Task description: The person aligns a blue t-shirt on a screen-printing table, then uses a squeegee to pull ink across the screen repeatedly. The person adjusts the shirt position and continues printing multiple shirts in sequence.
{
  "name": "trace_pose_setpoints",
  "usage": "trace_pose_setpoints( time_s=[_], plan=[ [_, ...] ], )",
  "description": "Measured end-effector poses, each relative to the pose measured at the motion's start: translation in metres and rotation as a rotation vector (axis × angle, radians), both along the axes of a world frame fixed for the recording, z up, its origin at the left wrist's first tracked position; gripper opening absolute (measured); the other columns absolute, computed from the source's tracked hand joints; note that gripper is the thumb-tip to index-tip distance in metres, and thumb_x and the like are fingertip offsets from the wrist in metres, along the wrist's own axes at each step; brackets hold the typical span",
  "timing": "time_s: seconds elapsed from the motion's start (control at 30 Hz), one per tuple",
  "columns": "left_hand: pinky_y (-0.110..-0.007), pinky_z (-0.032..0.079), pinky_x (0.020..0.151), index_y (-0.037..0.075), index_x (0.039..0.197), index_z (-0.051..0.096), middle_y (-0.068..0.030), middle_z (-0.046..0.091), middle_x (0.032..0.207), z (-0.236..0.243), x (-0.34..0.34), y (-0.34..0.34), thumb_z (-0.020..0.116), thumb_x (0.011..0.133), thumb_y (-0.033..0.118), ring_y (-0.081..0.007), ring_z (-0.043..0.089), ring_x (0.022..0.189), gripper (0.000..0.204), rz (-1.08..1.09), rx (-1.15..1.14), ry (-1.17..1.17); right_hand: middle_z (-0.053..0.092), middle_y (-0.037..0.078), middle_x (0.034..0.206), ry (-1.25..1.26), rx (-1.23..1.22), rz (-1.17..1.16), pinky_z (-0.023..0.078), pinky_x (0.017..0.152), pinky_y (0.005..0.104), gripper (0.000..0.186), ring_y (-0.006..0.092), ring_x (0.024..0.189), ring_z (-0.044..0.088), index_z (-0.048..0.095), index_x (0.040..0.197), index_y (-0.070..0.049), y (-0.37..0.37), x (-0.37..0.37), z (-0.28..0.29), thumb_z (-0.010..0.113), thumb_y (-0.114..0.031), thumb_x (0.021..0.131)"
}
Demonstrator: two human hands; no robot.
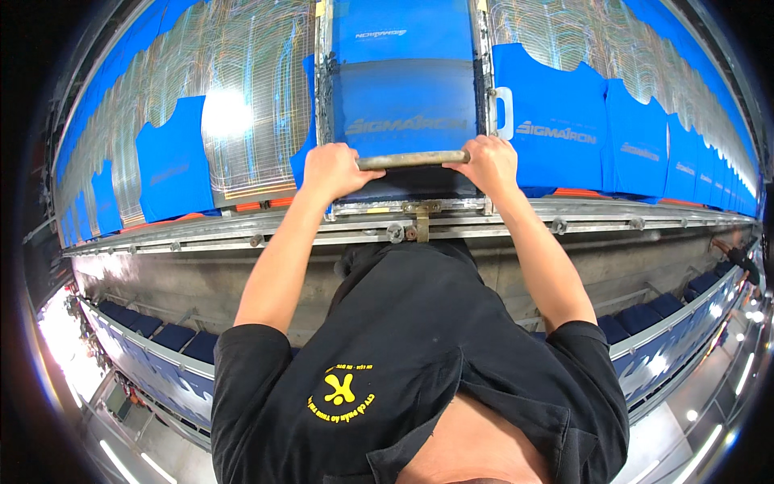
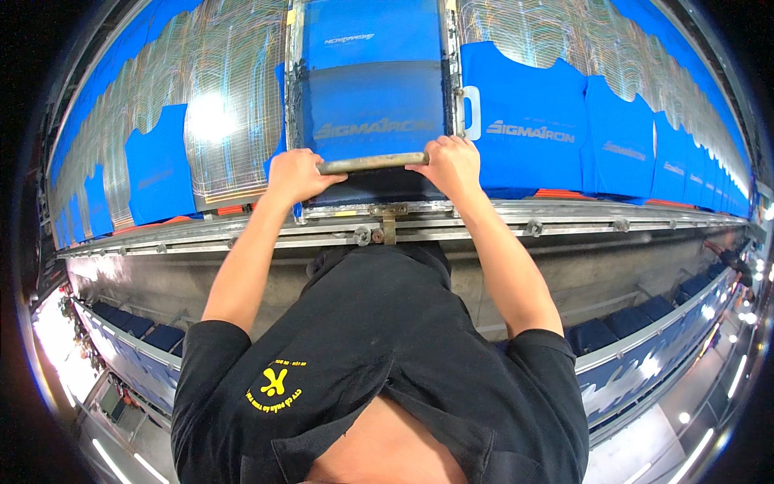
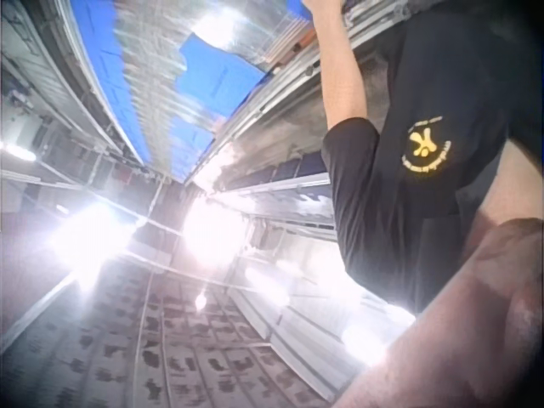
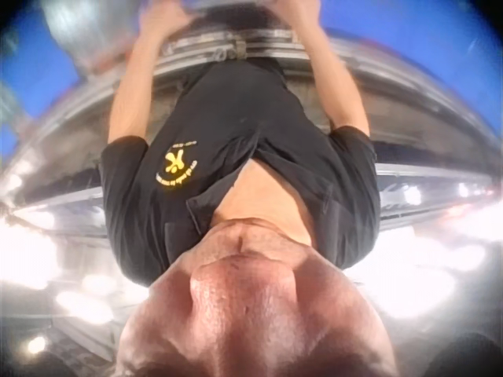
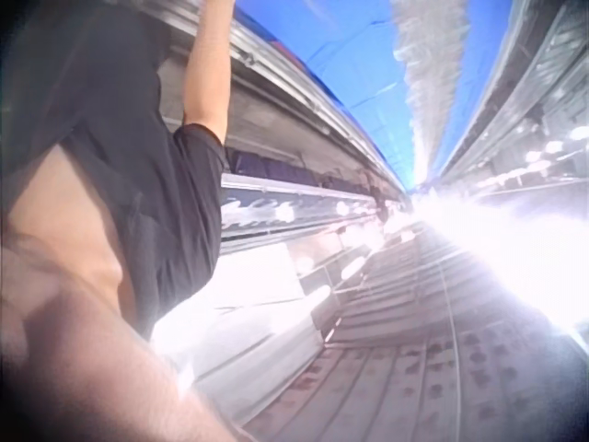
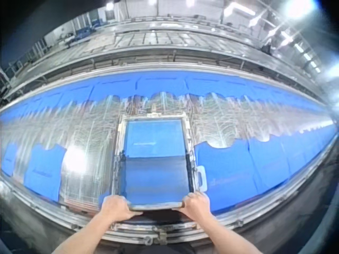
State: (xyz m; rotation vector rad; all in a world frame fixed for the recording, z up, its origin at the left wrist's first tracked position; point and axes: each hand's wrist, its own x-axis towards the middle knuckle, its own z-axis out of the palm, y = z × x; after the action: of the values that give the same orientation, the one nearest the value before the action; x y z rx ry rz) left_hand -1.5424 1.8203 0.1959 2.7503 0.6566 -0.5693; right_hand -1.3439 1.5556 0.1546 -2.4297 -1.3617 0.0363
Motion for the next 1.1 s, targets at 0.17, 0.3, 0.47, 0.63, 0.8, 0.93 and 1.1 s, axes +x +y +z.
trace_pose_setpoints(
  time_s=[0.17,0.3,0.47,0.63,0.8,0.93,1.1],
  plan=[
    [-0.05,0.06,0.074,0.006,0.078,0.079,-0.0171,0.076,0.079,0.033,0.063,0.05,0.078,0.077,0.077,-0.0391,0.076,0.082,0.071,-0.055,0.042,-0.081,0.069,0.005,0.075,-0.072,-0.008,-0.043,0.053,0.073,0.0433,0.05,0.0294,0.076,0.07,0.072,0.072,-0.012,0.046,0.057,0.025,0.092,-0.056,0.068],
    [-0.049,0.062,0.074,0.008,0.079,0.082,-0.0167,0.079,0.084,0.014,0.106,0.098,0.075,0.078,0.08,-0.0384,0.077,0.082,0.072,-0.054,0.037,-0.111,0.069,0.007,0.076,-0.061,-0.079,-0.064,0.054,0.075,0.0433,0.052,0.0299,0.079,0.071,0.073,0.074,-0.009,0.096,0.1,0.029,0.09,-0.058,0.072],
    [-0.048,0.061,0.08,0.008,0.088,0.082,-0.0153,0.079,0.088,-0.018,0.133,0.107,0.075,0.075,0.082,-0.0365,0.077,0.09,0.075,-0.054,0.082,-0.062,0.071,0.006,0.079,-0.152,-0.016,-0.087,0.055,0.076,0.0418,0.054,0.0292,0.08,0.072,0.074,0.076,-0.009,0.107,0.116,-0.01,0.092,-0.06,0.07],
    [-0.048,0.063,0.076,0.009,0.088,0.084,-0.0135,0.08,0.089,-0.02,0.126,0.109,0.077,0.073,0.081,-0.0355,0.078,0.087,0.073,-0.036,0.084,-0.104,0.071,0.004,0.081,-0.065,-0.134,-0.139,0.055,0.076,0.0414,0.052,0.0284,0.082,0.072,0.073,0.076,-0.01,0.115,0.109,0.0,0.093,-0.057,0.068],
    [-0.049,0.061,0.079,0.01,0.089,0.083,-0.0147,0.078,0.09,-0.019,0.083,0.067,0.081,0.07,0.078,-0.0361,0.076,0.089,0.071,0.015,0.014,-0.073,0.068,0.003,0.078,-0.131,-0.042,-0.077,0.053,0.073,0.0426,0.043,0.0271,0.08,0.07,0.071,0.075,-0.014,0.076,0.07,-0.013,0.097,-0.045,0.062],
    [-0.049,0.06,0.079,0.011,0.093,0.083,-0.013,0.074,0.092,-0.016,0.016,0.005,0.086,0.072,0.067,-0.0345,0.074,0.092,0.06,0.052,-0.061,-0.014,0.065,0.002,0.078,-0.108,0.016,-0.06,0.051,0.072,0.0439,0.041,0.0259,0.077,0.068,0.069,0.075,-0.017,0.007,0.006,-0.019,0.099,-0.037,0.056],
    [-0.047,0.057,0.085,0.01,0.092,0.077,-0.0104,0.071,0.095,-0.037,-0.05,-0.036,0.09,0.065,0.05,-0.0322,0.07,0.098,0.05,0.016,0.001,-0.245,0.067,0.008,0.089,-0.029,-0.073,0.012,0.051,0.079,0.0429,0.044,0.0301,0.089,0.068,0.072,0.085,-0.012,-0.034,-0.04,0.007,0.097,-0.045,0.069]
  ],
)
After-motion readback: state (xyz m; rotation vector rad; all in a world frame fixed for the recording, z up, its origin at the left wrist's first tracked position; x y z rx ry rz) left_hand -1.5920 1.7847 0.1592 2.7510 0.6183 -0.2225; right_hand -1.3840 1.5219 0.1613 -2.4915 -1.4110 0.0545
